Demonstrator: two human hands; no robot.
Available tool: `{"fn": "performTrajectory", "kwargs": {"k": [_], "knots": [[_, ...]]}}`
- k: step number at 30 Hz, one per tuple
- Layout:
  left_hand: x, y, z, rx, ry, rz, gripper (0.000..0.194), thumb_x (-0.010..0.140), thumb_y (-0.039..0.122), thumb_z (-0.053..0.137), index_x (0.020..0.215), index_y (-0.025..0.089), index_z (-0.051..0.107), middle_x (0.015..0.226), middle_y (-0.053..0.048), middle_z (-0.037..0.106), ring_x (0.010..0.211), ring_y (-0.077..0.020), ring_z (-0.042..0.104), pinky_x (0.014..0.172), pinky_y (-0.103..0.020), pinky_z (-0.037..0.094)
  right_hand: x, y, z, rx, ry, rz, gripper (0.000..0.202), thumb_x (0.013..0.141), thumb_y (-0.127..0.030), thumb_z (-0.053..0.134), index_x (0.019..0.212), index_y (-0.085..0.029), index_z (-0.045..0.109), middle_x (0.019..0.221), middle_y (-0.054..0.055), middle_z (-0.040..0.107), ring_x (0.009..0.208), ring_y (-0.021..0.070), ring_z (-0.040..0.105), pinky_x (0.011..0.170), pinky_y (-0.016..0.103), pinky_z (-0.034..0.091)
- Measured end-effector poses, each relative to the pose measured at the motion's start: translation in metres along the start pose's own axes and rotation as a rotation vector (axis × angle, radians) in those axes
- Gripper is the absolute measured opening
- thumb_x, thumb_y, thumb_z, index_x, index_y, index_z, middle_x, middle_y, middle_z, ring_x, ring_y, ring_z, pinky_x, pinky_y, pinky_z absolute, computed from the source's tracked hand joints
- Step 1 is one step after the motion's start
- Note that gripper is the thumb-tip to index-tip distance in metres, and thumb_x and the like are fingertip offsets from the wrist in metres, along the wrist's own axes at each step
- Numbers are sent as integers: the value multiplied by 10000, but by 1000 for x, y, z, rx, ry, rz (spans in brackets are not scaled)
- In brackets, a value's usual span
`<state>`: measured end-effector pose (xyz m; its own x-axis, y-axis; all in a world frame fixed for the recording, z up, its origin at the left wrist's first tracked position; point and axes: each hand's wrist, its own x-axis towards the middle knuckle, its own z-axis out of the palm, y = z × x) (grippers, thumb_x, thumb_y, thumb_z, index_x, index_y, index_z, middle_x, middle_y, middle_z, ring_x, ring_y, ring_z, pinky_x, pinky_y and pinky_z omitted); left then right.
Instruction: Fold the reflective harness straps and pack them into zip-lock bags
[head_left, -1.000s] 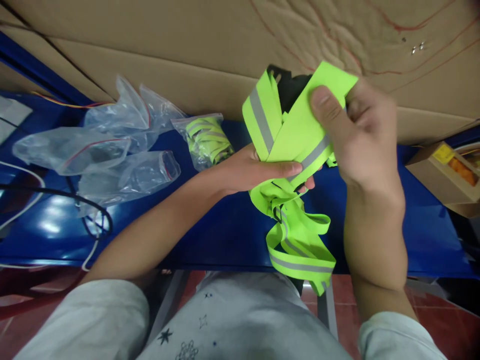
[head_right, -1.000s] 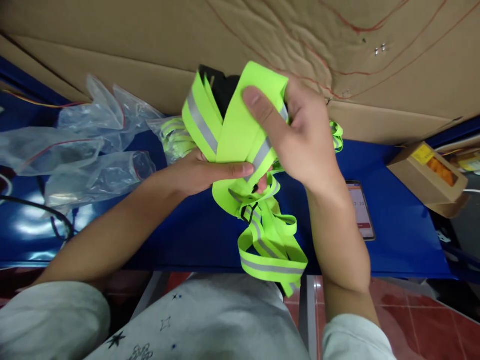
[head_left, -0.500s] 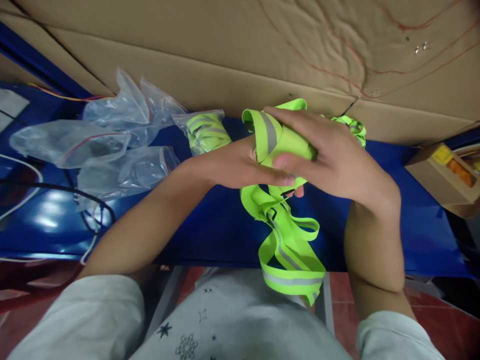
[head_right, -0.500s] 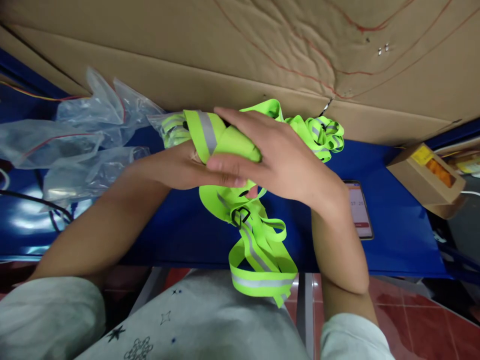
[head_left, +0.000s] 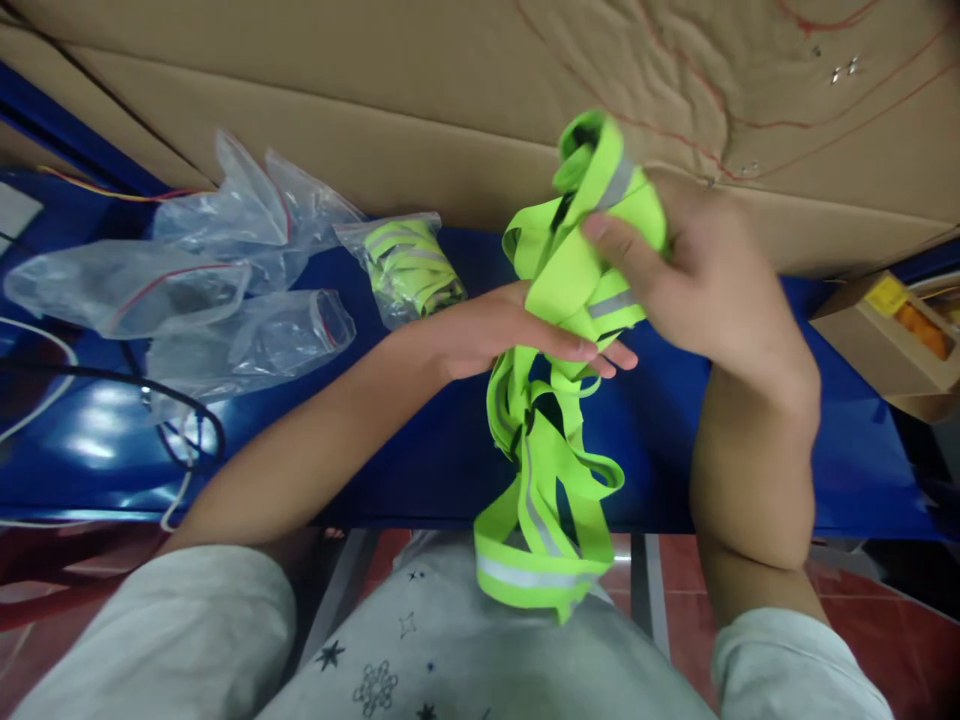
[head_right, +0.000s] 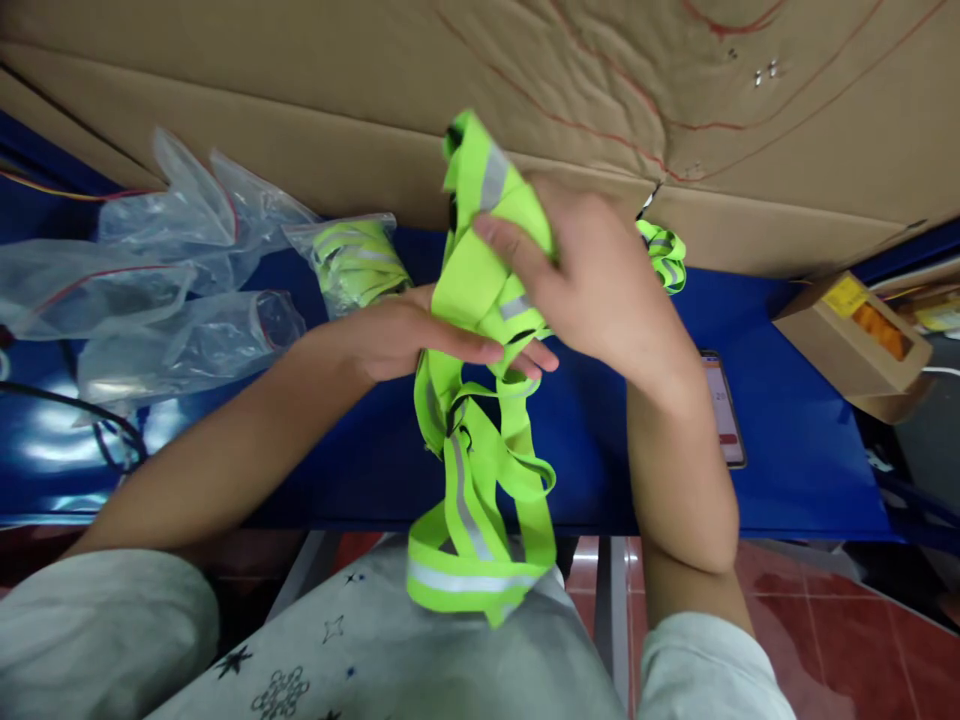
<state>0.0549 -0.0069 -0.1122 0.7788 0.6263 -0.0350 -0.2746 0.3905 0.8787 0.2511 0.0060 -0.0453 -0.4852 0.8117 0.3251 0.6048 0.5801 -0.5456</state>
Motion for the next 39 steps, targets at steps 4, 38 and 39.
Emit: {"fn": "performTrajectory", "kwargs": {"k": [4, 38, 39], "knots": [[3, -8, 2, 121, -11, -20, 312, 824, 287, 901, 1077, 145, 786, 869, -83, 815, 847, -219, 791, 854, -357, 647, -7, 3, -17, 227, 27, 41, 290, 1037, -530, 670, 935, -277, 768, 876, 30, 744, 778, 235, 679, 643, 362, 500], [-2, 10, -5, 245, 349, 235, 361, 704, 188, 910, 1016, 168, 731, 968, -22, 765, 1138, -289, 754, 1050, -434, 589, 5, -3, 21, 71, 141, -84, 279, 975, -445, 767, 1182, -258, 754, 1200, 56, 792, 1157, 290, 726, 1041, 460, 533], [-2, 10, -4, 236, 354, 233, 362, 703, 180, 907, 1019, 168, 730, 966, -19, 764, 1146, -289, 753, 1053, -433, 588, 6, -3, 21, 75, 143, -77, 279, 975, -448, 770, 1183, -263, 752, 1197, 51, 793, 1151, 286, 728, 1044, 455, 536]]}}
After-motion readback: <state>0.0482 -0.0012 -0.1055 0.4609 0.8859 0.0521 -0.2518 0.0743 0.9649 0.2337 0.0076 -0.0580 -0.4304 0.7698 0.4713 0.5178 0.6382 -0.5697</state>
